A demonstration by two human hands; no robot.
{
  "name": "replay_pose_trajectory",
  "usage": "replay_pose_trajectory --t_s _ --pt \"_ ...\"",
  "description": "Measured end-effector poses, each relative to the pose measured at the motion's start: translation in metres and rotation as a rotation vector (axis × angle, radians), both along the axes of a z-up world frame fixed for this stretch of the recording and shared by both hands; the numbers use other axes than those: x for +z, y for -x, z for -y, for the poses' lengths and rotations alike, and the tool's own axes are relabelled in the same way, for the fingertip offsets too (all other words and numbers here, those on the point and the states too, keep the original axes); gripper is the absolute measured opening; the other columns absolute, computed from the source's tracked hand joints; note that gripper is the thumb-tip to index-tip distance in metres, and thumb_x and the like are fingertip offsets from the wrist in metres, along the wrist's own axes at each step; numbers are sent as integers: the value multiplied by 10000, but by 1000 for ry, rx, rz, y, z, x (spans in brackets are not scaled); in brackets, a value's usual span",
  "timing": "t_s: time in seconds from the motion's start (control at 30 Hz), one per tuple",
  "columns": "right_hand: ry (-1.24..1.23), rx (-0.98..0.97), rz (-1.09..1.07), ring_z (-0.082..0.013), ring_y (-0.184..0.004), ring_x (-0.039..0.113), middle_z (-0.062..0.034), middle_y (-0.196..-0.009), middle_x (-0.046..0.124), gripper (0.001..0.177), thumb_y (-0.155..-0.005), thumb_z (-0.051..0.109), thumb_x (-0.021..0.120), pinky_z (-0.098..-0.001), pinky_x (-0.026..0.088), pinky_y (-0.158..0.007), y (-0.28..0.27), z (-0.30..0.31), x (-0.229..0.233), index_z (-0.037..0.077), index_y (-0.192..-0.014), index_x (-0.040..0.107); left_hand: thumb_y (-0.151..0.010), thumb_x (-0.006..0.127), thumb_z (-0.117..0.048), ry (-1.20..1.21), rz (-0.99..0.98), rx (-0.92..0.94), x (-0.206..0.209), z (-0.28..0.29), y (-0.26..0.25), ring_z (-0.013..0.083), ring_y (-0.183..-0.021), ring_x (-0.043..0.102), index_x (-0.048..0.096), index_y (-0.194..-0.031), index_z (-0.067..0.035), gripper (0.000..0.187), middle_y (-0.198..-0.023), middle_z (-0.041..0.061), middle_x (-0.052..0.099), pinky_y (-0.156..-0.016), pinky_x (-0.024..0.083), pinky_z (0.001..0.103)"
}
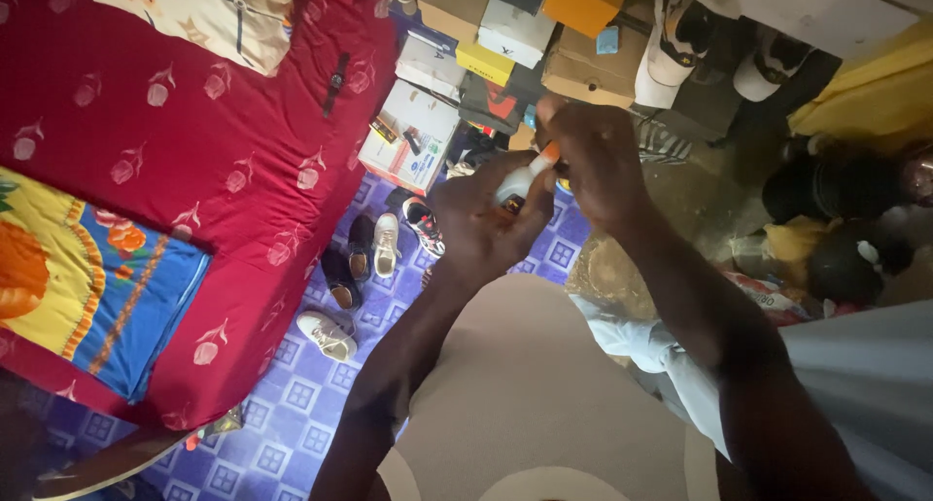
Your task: Repairing a pair of sneakers by applying adhesive to the soles.
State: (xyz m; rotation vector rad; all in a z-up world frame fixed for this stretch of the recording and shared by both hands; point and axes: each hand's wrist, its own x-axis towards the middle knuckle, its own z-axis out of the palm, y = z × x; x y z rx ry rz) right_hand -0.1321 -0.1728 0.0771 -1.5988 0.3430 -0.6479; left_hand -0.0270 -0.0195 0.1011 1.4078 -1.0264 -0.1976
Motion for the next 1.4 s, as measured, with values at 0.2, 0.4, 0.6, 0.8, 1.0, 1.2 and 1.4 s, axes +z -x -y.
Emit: replay_pose_trajectory --t_s 0.2,0.4,0.6,0.8,1.0,1.2,1.4 --pt "389 83 -208 -82 -627 668 -53 -689 706 294 -1091 198 585 -228 497 -564 -16 -16 64 -23 -934 701 -988 741 -197 -53 -333 -173 -16 1 -20 76 -638 669 730 -1073 -1 213 -795 47 722 -551 525 244" --pt "561 -11 -217 -103 -544 631 -58 -631 674 364 -1105 178 578 -262 436 -503 -15 -26 71 -13 -803 648 -989 718 -190 -101 -663 -299 -18 0 -12 62 -606 586 736 -1072 -8 200 -816 11 720 -514 457 223" --pt "542 72 -146 -94 -594 675 -49 -650 659 370 -1122 172 569 -258 464 -528 -11 -17 64 2 -796 613 -963 771 -204 -99 -87 -27 -14 -3 -3 64 -621 648 746 -1112 -43 221 -769 17 711 -570 517 228" --pt "405 -51 -122 -90 -635 566 -95 -891 619 316 -1178 215 506 -249 454 -608 -1 4 48 14 -962 620 -983 675 -209 -105 -827 -307 -33 5 -17 61 -515 537 710 -1022 -8 208 -732 21 671 -440 404 226" --pt "1338 38 127 -316 -949 596 -163 -1052 611 255 -944 246 688 -419 497 -780 -23 -26 134 2 -1004 641 -997 647 -281 -30 -1328 -758 -20 0 -34 51 -393 353 633 -875 24 329 -560 -18 454 -352 242 220" --pt "1495 357 4 -295 -785 559 -100 -821 556 291 -893 307 743 -429 482 -705 -1 14 90 45 -845 627 -988 667 -286 -204 -1492 -1021 -18 -1 -44 45 -365 310 631 -904 10 310 -523 -38 391 -341 198 210" --pt "950 316 -52 -287 -688 487 -113 -733 457 328 -1018 264 645 -438 367 -613 5 3 77 43 -790 563 -937 764 -279 -351 -1054 -662 1 -7 -29 38 -425 359 698 -867 30 323 -566 -36 453 -383 242 229"
